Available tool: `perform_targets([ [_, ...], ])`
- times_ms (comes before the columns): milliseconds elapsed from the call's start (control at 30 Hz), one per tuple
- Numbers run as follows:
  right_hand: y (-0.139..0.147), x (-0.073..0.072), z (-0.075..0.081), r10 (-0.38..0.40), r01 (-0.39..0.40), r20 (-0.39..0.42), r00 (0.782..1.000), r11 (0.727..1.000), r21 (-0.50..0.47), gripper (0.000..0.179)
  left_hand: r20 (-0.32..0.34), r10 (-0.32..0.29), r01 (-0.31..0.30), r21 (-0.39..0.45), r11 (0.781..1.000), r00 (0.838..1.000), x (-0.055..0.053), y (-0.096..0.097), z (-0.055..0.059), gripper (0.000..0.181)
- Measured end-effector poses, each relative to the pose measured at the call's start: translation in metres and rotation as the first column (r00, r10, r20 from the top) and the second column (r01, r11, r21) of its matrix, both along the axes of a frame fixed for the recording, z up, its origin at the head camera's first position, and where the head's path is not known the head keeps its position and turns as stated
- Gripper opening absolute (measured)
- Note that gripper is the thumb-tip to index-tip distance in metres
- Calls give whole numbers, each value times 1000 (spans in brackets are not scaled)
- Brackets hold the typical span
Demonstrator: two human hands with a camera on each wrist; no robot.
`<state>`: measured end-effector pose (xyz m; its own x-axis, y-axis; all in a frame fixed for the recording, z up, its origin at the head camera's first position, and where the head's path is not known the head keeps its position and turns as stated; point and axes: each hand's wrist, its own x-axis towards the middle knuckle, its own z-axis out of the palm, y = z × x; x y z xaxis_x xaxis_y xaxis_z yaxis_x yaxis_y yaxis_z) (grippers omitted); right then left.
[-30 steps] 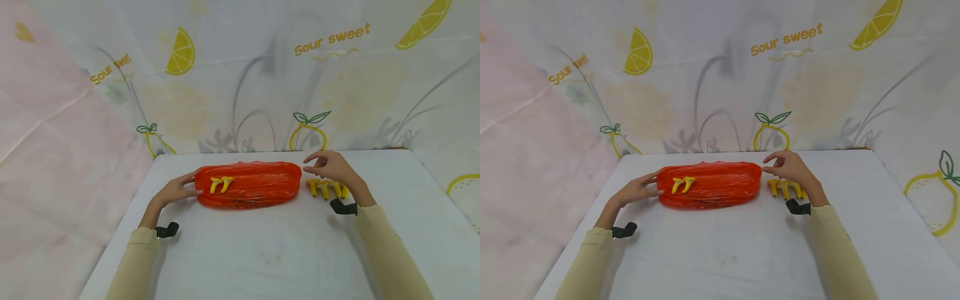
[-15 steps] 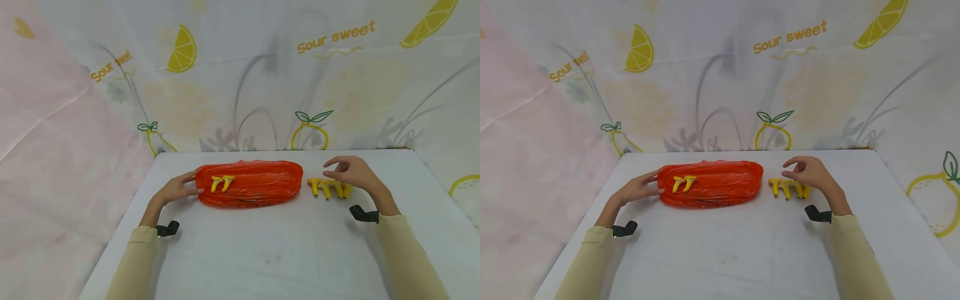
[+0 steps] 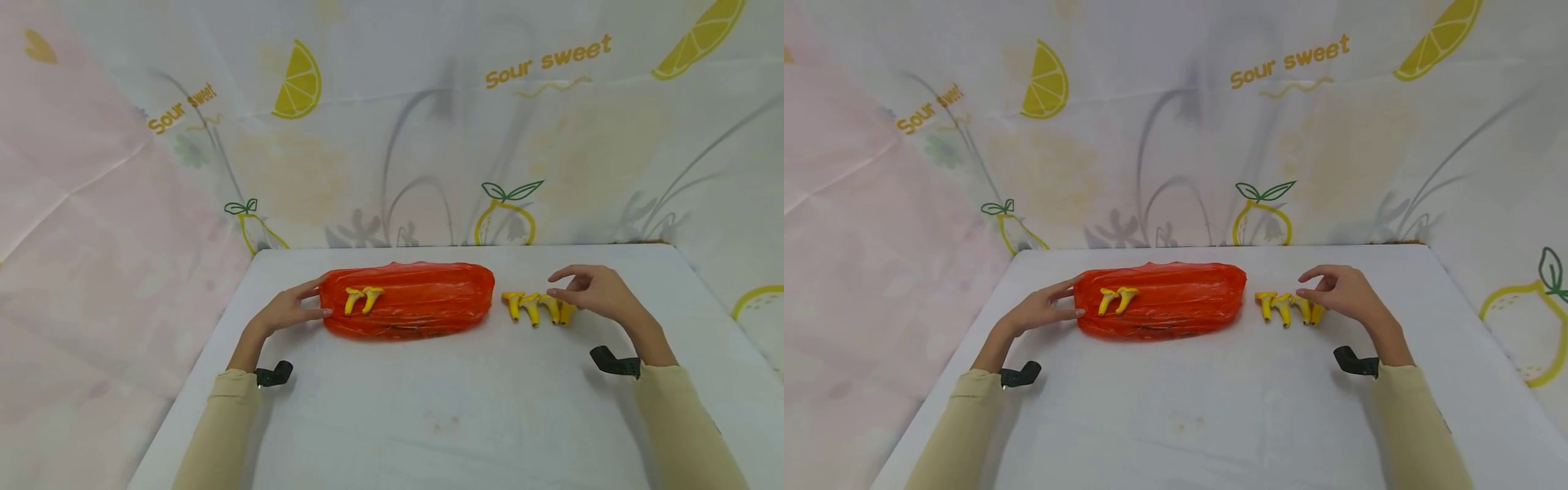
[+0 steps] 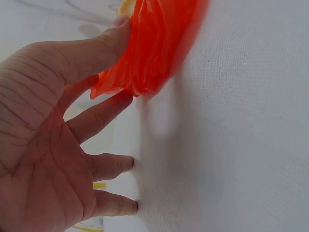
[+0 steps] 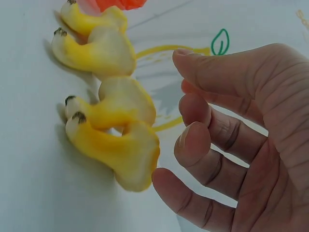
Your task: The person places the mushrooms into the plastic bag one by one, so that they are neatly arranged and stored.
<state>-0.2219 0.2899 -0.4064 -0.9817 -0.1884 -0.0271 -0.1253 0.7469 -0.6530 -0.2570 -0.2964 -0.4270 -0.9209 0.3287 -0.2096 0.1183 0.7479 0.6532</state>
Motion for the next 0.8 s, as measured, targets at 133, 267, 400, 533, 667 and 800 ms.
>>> perform_targets([
  [133, 7, 6, -3, -22, 22, 14, 1000, 1000, 16, 42, 1, 0, 0, 1, 1000, 1000, 0, 0, 0, 87],
  [267, 12, 10, -6, -44, 43, 19, 999, 999, 27, 40, 0, 4, -4, -1, 1000, 1000, 0, 0, 2, 86],
  [400, 15, 10, -9, -59, 58, 48, 997, 998, 27, 43, -5, 8, -8, 4, 1000, 1000, 1, 1, 2, 85],
  [533, 18, 11, -12, -70, 68, 64, 995, 997, 45, 45, -3, 3, -3, 2, 1000, 1000, 1, 0, -1, 85],
  [667, 22, 11, -15, -65, 61, 59, 996, 996, 61, 45, -2, 5, -5, 4, 1000, 1000, 0, 0, -2, 85],
  [800, 26, 12, -17, -50, 46, 55, 997, 997, 61, 42, -4, 2, -2, -4, 1000, 1000, -1, 0, -1, 86],
])
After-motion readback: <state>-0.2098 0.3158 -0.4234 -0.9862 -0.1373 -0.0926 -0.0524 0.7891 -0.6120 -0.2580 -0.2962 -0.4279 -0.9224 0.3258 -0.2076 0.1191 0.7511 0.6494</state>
